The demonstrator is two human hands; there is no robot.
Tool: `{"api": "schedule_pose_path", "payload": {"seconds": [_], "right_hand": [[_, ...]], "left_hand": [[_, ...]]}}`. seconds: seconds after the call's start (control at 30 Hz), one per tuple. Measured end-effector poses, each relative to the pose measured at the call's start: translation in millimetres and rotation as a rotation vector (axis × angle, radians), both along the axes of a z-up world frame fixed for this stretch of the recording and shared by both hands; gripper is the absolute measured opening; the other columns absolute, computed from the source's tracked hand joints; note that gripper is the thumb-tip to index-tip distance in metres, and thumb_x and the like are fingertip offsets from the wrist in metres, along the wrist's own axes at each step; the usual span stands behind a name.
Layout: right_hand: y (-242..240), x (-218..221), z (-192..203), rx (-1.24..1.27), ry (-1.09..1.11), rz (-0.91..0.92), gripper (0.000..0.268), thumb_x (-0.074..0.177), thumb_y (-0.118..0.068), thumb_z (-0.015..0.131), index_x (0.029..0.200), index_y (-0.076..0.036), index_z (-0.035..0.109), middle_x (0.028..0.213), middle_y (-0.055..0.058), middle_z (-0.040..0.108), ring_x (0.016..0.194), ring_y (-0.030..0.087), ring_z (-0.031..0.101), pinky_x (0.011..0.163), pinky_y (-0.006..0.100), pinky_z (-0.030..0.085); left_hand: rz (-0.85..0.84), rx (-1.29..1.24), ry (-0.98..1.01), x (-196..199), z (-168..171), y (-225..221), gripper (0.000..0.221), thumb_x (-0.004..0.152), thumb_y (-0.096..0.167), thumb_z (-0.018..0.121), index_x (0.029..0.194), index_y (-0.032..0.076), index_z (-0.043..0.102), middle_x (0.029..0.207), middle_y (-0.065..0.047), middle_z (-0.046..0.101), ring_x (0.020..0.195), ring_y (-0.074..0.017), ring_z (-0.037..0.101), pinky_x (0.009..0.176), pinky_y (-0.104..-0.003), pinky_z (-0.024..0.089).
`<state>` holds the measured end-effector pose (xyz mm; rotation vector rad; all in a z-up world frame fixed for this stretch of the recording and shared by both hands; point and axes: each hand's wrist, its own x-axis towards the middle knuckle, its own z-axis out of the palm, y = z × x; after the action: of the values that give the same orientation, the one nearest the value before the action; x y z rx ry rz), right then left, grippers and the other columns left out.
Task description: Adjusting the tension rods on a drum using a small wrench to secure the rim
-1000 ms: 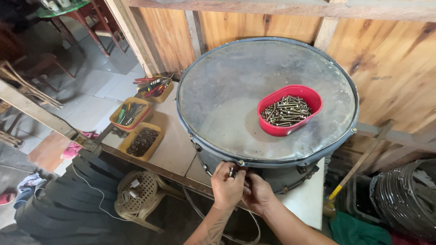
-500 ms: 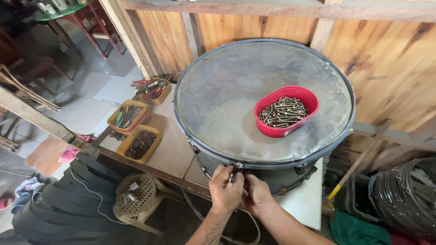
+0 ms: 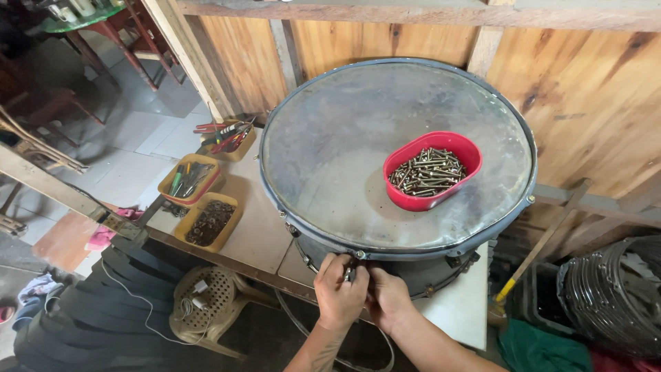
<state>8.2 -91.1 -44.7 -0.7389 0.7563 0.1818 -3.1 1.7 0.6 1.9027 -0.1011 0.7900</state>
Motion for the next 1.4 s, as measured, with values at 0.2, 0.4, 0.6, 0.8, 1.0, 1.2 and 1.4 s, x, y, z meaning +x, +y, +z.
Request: {"api": "schedule_pose_path", "payload": {"seconds": [0.2,0.4,0.6,0.8,1.0,1.2,1.4], "right_hand": [[2.7,-0.3,4.5,-0.020,0.053,0.006,0.024,0.080,-0.006,0.068,0.062,-0.009,0.052,0.053,0.009,0.047,0.043,0.020,0.045,0.038,0.036,0.035],[1.0,1.4,-11.1,0.006,-0.034,-0.018,0.029,0.079,0.000,0.069,0.061,-0.012,0.051,0.053,0.001,0.041,0.046,0.012,0.039,0.041,0.029,0.028],[-2.9,-0.2,-20.5,0.101,-0.110,0.049,0.030,0.087,-0.007,0.065,0.063,-0.013,0.049,0.050,0.001,0.040,0.042,0.011,0.031,0.042,0.027,0.024],[-5.2,-6.1,-7.5,0.181,-0.118,0.105,0.041,0.087,-0.014,0.062,0.053,-0.010,0.041,0.042,0.007,0.028,0.040,0.018,0.029,0.048,0.033,0.031],[3.4,-6.0,11.4,0.056,-0.068,-0.020,0.037,0.087,-0.009,0.063,0.057,-0.011,0.041,0.045,0.005,0.031,0.039,0.015,0.027,0.042,0.032,0.025],[-0.1,-5.5,-2.9,0.075,-0.013,0.034,0.042,0.087,-0.021,0.065,0.053,-0.011,0.042,0.045,0.007,0.031,0.040,0.020,0.031,0.043,0.035,0.029],[2.5,1.6,-19.7,0.057,-0.129,-0.092,0.023,0.084,-0.007,0.062,0.064,-0.010,0.052,0.050,-0.001,0.043,0.038,0.010,0.031,0.037,0.023,0.021]], "left_hand": [[0.009,0.025,0.069,3.9,-8.4,0.6,0.008,0.075,0.016,0.069,0.082,0.012,0.071,0.073,-0.001,0.061,0.060,-0.0192,0.061,0.058,-0.034,0.051],[-0.061,0.041,-0.029,4.5,-3.7,5.0,0.008,0.077,0.012,0.072,0.083,0.010,0.068,0.076,-0.004,0.063,0.063,-0.0223,0.063,0.059,-0.036,0.053],[-0.027,0.100,0.081,6.7,-6.6,7.4,0.016,0.074,0.022,0.074,0.085,0.011,0.068,0.081,-0.004,0.066,0.069,-0.0250,0.067,0.060,-0.042,0.055],[-0.124,0.134,-0.077,10.8,-0.8,12.4,0.005,0.079,0.012,0.066,0.077,0.008,0.065,0.067,-0.004,0.048,0.051,-0.0228,0.047,0.049,-0.038,0.044],[-0.143,0.065,0.004,12.6,-5.8,18.6,0.006,0.076,0.015,0.074,0.080,0.011,0.071,0.073,-0.002,0.062,0.059,-0.0213,0.062,0.056,-0.036,0.051],[-0.170,0.140,-0.044,15.0,-15.4,20.8,0.016,0.082,0.019,0.069,0.090,0.006,0.070,0.080,-0.013,0.063,0.068,-0.0328,0.064,0.063,-0.043,0.054],[-0.184,0.086,-0.067,20.2,-13.1,23.1,0.009,0.076,0.015,0.074,0.078,0.010,0.068,0.070,-0.006,0.059,0.060,-0.0258,0.059,0.057,-0.039,0.052]]}}
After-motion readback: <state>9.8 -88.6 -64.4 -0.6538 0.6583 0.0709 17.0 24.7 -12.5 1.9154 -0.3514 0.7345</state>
